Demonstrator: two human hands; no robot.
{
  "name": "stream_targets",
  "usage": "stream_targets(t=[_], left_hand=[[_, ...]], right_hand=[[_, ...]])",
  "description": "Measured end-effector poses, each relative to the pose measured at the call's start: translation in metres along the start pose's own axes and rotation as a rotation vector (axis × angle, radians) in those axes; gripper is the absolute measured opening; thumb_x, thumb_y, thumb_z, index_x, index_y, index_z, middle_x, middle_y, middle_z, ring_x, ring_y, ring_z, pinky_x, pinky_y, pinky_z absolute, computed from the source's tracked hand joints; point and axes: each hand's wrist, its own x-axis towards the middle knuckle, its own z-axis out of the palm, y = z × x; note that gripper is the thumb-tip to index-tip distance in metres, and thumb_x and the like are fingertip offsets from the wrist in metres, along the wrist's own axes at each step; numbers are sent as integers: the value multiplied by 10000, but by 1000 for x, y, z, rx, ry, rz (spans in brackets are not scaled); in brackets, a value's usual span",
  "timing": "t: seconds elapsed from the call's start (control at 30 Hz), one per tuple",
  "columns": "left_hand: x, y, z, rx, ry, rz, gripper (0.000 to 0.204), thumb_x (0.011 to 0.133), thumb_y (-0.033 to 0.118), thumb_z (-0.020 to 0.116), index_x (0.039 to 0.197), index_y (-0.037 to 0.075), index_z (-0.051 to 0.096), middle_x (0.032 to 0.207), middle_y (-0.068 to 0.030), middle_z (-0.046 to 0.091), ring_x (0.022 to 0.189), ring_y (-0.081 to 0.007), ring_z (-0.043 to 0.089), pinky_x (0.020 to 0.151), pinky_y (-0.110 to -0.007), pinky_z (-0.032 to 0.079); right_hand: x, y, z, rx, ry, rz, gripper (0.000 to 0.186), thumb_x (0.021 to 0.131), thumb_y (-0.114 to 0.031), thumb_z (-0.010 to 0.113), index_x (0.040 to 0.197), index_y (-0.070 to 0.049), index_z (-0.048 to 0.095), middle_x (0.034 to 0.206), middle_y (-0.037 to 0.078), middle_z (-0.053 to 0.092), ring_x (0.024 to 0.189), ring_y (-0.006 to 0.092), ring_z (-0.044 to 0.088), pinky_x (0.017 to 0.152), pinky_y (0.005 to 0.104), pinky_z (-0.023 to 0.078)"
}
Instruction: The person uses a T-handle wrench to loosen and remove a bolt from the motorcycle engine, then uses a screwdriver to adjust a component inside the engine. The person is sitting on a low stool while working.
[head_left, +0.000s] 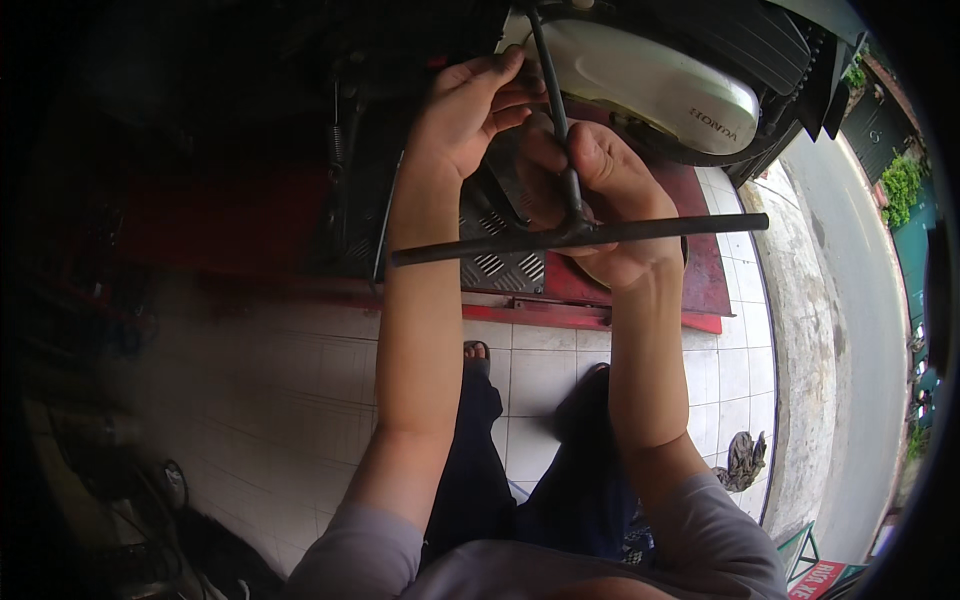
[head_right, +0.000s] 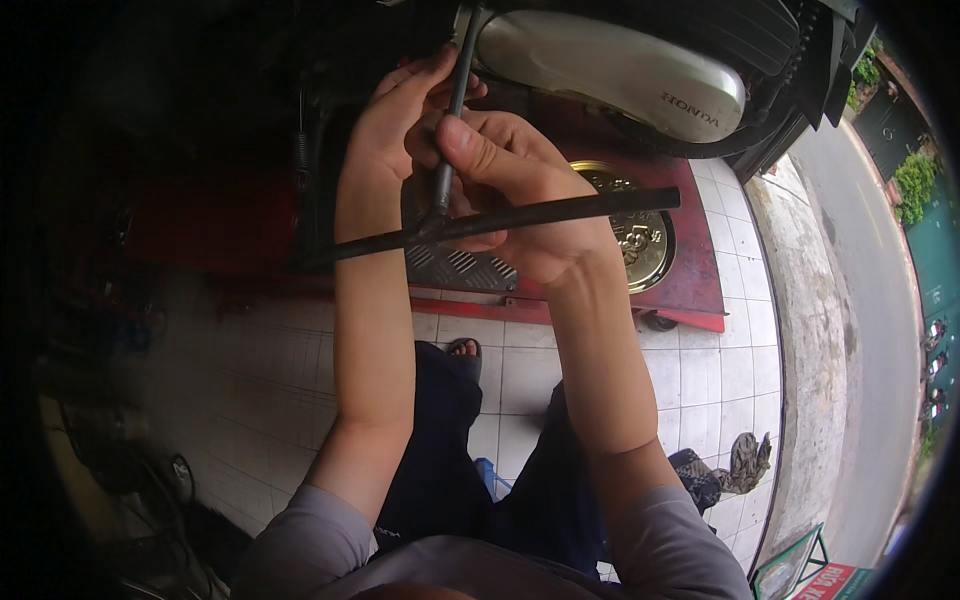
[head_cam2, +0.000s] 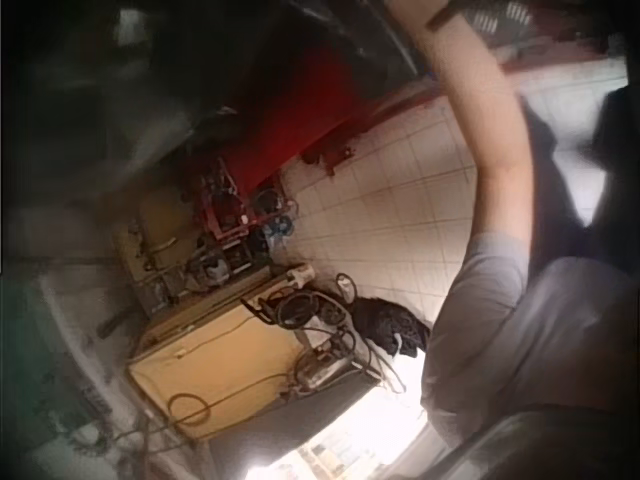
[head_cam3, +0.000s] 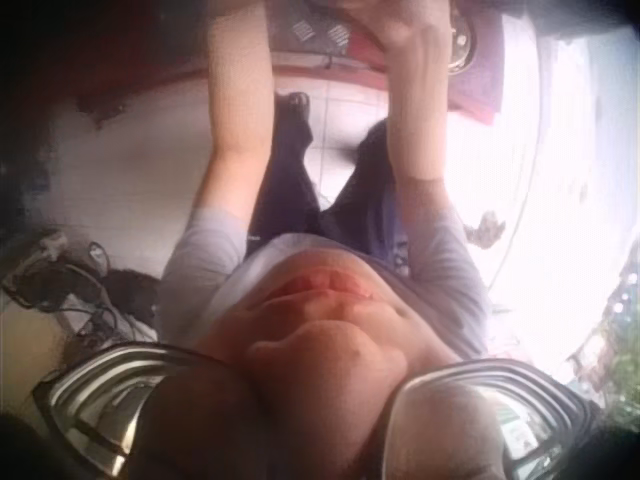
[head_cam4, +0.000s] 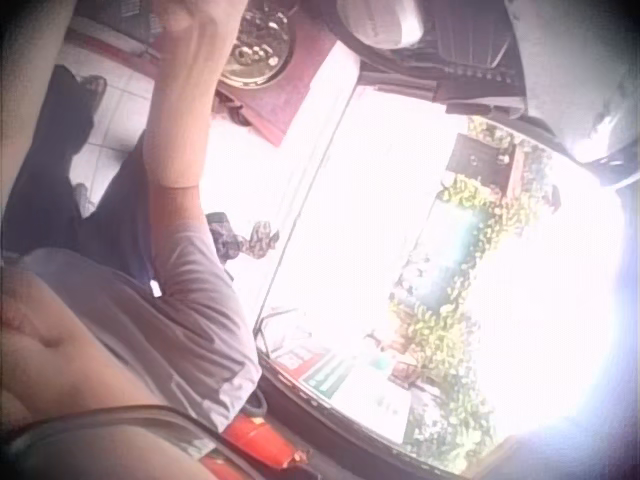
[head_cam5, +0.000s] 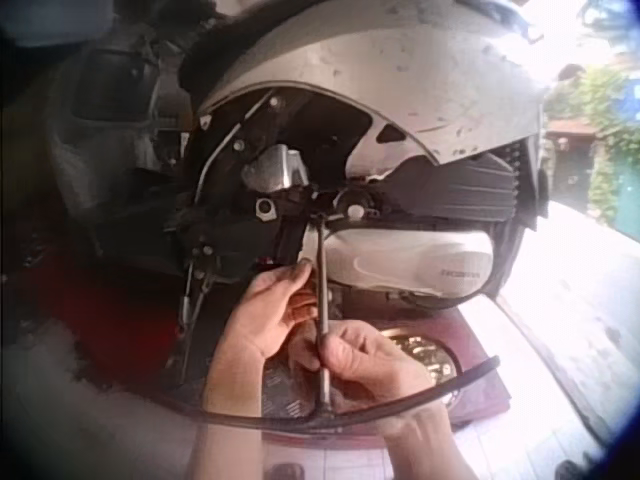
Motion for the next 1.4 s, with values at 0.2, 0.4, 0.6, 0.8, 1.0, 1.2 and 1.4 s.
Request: stream_targets(t=[0.2, 0.4, 0.6, 0.8, 1.0, 1.2, 1.4], left_hand=[[-91, 52, -39, 1185, -308, -137, 313, 921, 309, 608, 893, 5, 674, 685, -10, 636, 576, -51, 506, 511, -234, 391], [-192, 119, 28, 925, 67, -152, 436, 928, 256, 600, 1218, -66, 545, 687, -51, 648, 601, -75, 571, 523, -209, 402], [-197, 96, 88, 785, 378, 332, 568, 909, 296, 624, 1330, -46, 453, 596, -58, 607, 541, -83, 563, 510, -212, 400], [-213, 80, 88, 1340, -92, -7, 635, 845, 204, 695, 1386, 27, 413, 497, -95, 535, 399, -122, 511, 463, -232, 401], [-211, 83, 98, 1163, 33, 258, 666, 829, 189, 715, 1377, -27, 404, 474, -59, 477, 444, -24, 399, 461, -202, 338], [-208, 85, 94, 1379, 207, 185, 669, 829, 251, 703, 1360, -32, 412, 496, -106, 545, 410, -141, 507, 463, -269, 396], [-204, 84, 90, 1522, 37, -70, 696, 833, 167, 710, 1413, 8, 361, 507, -71, 490, 428, -22, 396, 446, -184, 334]], right_hand=[[9, -2, 5, 465, -136, -118, 265, 1000, -256, 459, 952, 3, 487, 590, -39, 378, 377, -1, 279, 374, 166, 212], [11, -3, -1, 564, -226, -125, 238, 995, -228, 467, 962, 8, 487, 613, -39, 381, 396, 8, 307, 396, 172, 249], [17, 9, 9, 340, -97, -105, 237, 934, -240, 593, 987, -17, 532, 651, -16, 492, 443, 12, 345, 446, 159, 291], [20, 12, 7, 342, -108, -104, 207, 918, -198, 618, 998, -15, 563, 654, -30, 474, 497, 8, 364, 485, 166, 292], [21, 13, -4, 367, -119, -131, 210, 912, -182, 623, 985, 9, 572, 702, 8, 498, 552, 47, 391, 522, 176, 340], [24, 14, -4, 360, -82, -128, 213, 911, -190, 626, 982, 6, 581, 689, 3, 502, 547, 49, 395, 511, 176, 333], [25, 11, -10, 354, -39, -143, 192, 921, -193, 612, 966, -7, 594, 702, 7, 520, 538, 51, 397, 505, 179, 335]])
